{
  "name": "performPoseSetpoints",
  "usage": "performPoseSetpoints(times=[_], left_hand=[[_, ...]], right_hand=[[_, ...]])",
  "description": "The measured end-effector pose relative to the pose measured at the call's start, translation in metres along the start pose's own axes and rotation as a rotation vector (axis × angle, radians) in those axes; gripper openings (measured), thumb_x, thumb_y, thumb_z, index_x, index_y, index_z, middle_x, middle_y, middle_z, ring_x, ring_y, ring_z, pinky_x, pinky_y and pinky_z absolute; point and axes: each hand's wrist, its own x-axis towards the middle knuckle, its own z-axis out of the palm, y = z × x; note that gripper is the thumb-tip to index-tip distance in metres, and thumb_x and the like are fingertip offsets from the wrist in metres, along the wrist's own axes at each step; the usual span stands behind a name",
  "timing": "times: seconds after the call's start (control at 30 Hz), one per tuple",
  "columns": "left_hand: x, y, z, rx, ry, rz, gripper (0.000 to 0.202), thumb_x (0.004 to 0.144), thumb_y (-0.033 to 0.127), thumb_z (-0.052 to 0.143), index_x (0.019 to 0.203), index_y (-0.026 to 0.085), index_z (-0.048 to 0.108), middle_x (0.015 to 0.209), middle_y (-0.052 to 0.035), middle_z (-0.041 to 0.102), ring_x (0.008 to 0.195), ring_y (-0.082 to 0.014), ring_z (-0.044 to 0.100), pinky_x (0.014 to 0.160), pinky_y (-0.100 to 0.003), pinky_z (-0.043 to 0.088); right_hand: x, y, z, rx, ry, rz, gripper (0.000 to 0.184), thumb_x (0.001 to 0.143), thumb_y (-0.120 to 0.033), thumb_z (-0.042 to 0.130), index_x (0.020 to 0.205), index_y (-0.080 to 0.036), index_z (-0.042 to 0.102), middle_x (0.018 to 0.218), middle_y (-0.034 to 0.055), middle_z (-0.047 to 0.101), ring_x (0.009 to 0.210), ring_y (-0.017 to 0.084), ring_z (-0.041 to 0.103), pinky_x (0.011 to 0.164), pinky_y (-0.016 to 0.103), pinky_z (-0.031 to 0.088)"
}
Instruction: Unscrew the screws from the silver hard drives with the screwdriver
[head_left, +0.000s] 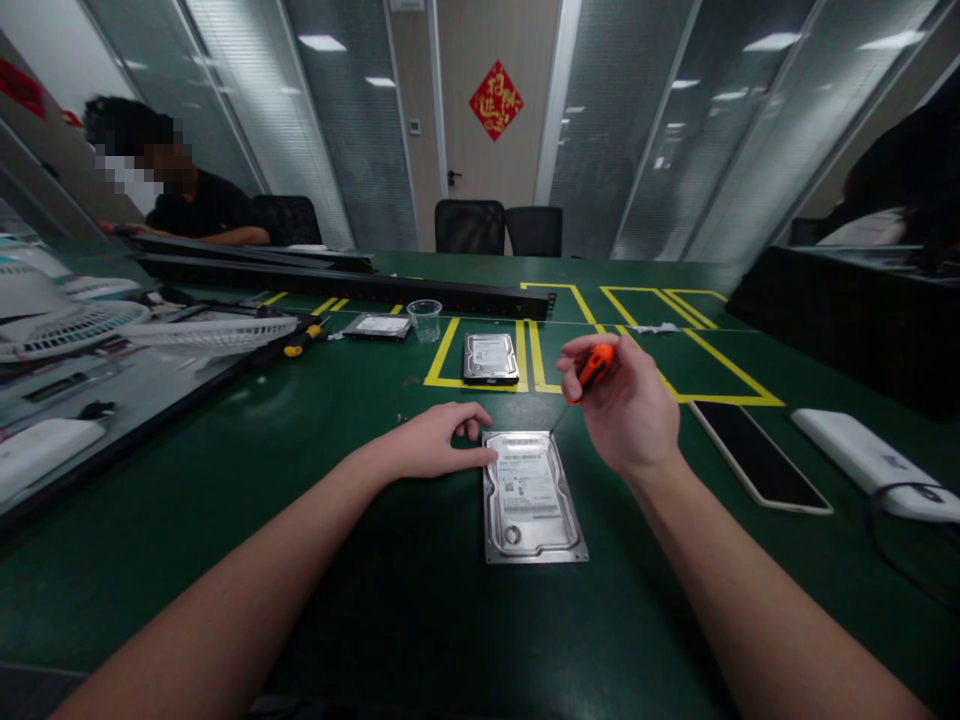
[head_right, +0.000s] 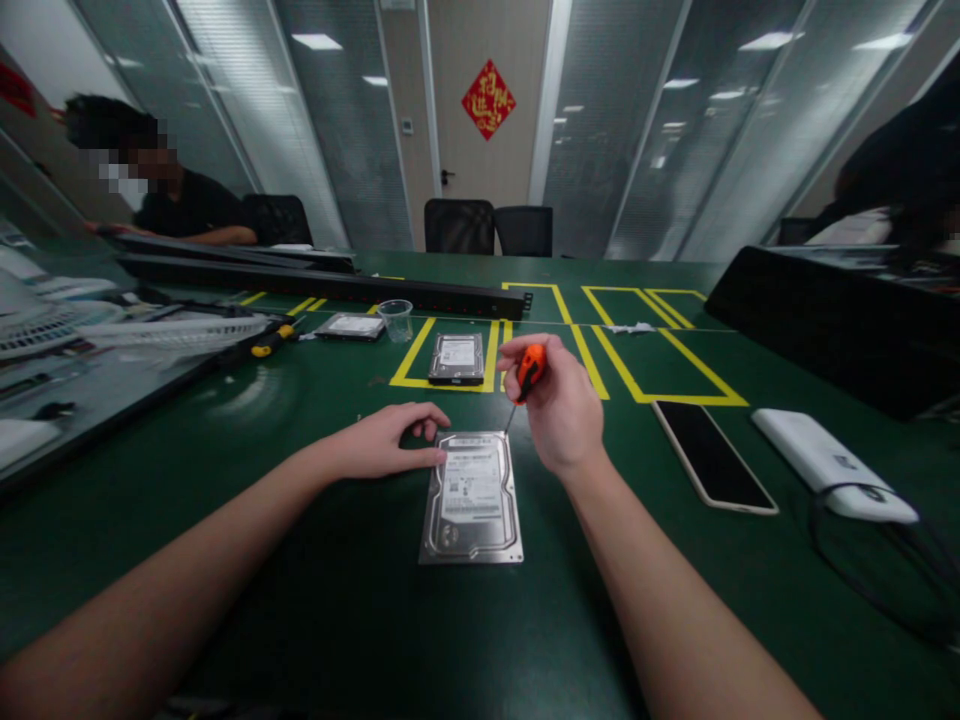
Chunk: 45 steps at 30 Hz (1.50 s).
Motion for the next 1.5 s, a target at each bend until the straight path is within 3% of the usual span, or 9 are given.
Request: performPoseSetpoints(times=[0.17,0.3,0.4,0.5,0.63,0.77,1.03,1.5], left_hand=[[-0.0003,-0.0007,0.0004,0.001,0.003,0.003,0.06,0.087,0.066,0.068,0.125,0.02,0.063,0.104,-0.005,0.066,0.092,-0.0216,0.063,0.08,-0.033,0.047],[-0.0001,-0.0011,0.0015,0.009,0.017,0.016,0.059,0.087,0.066,0.068,0.124,0.02,0.064,0.104,-0.0049,0.066,0.092,-0.0211,0.062,0.08,-0.032,0.047],[-0.0007,0.0008,0.0006,0.007,0.013,0.001,0.058,0.087,0.066,0.068,0.123,0.021,0.064,0.104,-0.005,0.066,0.092,-0.0213,0.062,0.08,-0.032,0.047],[-0.0014,0.002,-0.0004,0.001,0.004,-0.012,0.058,0.087,0.066,0.068,0.123,0.021,0.064,0.105,-0.0052,0.067,0.092,-0.0216,0.063,0.08,-0.033,0.047],[-0.0011,-0.0004,0.0006,-0.001,0.011,0.002,0.059,0.087,0.066,0.068,0.124,0.02,0.064,0.105,-0.0052,0.066,0.092,-0.0218,0.063,0.08,-0.033,0.047],[0.0,-0.0031,0.002,0.0,0.015,0.013,0.059,0.087,0.066,0.068,0.124,0.02,0.064,0.104,-0.005,0.066,0.091,-0.0212,0.063,0.079,-0.033,0.047],[-0.0004,-0.001,0.0009,0.006,0.004,0.0,0.06,0.087,0.067,0.068,0.125,0.02,0.064,0.104,-0.0052,0.065,0.093,-0.0217,0.062,0.08,-0.033,0.047],[-0.0002,-0.0016,0.0013,0.009,0.018,0.013,0.057,0.09,0.063,0.067,0.126,0.019,0.064,0.103,-0.0052,0.067,0.09,-0.0206,0.063,0.078,-0.032,0.048]], right_hand=[[-0.0009,0.0034,0.0,0.001,0.051,-0.002,0.022,0.095,-0.041,0.068,0.085,-0.023,0.063,0.087,0.0027,0.07,0.069,0.014,0.064,0.059,0.03,0.045],[-0.002,0.0056,0.0015,-0.023,0.064,-0.012,0.031,0.087,-0.036,0.081,0.09,-0.027,0.051,0.085,-0.0026,0.072,0.059,0.012,0.061,0.056,0.028,0.044],[-0.0014,0.0041,0.0012,-0.029,0.035,-0.029,0.023,0.095,-0.046,0.07,0.095,-0.026,0.06,0.084,-0.0003,0.07,0.056,0.011,0.053,0.055,0.029,0.042],[-0.0005,0.0026,-0.0004,0.003,0.006,-0.015,0.038,0.102,-0.055,0.052,0.094,-0.022,0.069,0.083,0.0038,0.069,0.059,0.013,0.053,0.056,0.032,0.043],[-0.0012,0.0048,-0.0017,-0.011,0.031,-0.013,0.021,0.097,-0.041,0.067,0.088,-0.023,0.064,0.089,0.0027,0.07,0.065,0.013,0.058,0.057,0.029,0.042],[-0.0029,0.0085,-0.0009,-0.041,0.028,-0.032,0.027,0.09,-0.035,0.079,0.092,-0.027,0.054,0.087,-0.0023,0.07,0.065,0.013,0.059,0.06,0.029,0.044],[-0.0057,0.0094,-0.0005,-0.141,-0.061,-0.046,0.029,0.101,-0.045,0.065,0.084,-0.024,0.056,0.067,-0.0031,0.058,0.057,0.012,0.047,0.056,0.029,0.034],[-0.0056,-0.0001,-0.0031,-0.17,-0.053,-0.1,0.03,0.101,-0.042,0.065,0.081,-0.023,0.054,0.067,-0.0031,0.055,0.058,0.012,0.046,0.054,0.028,0.033]])
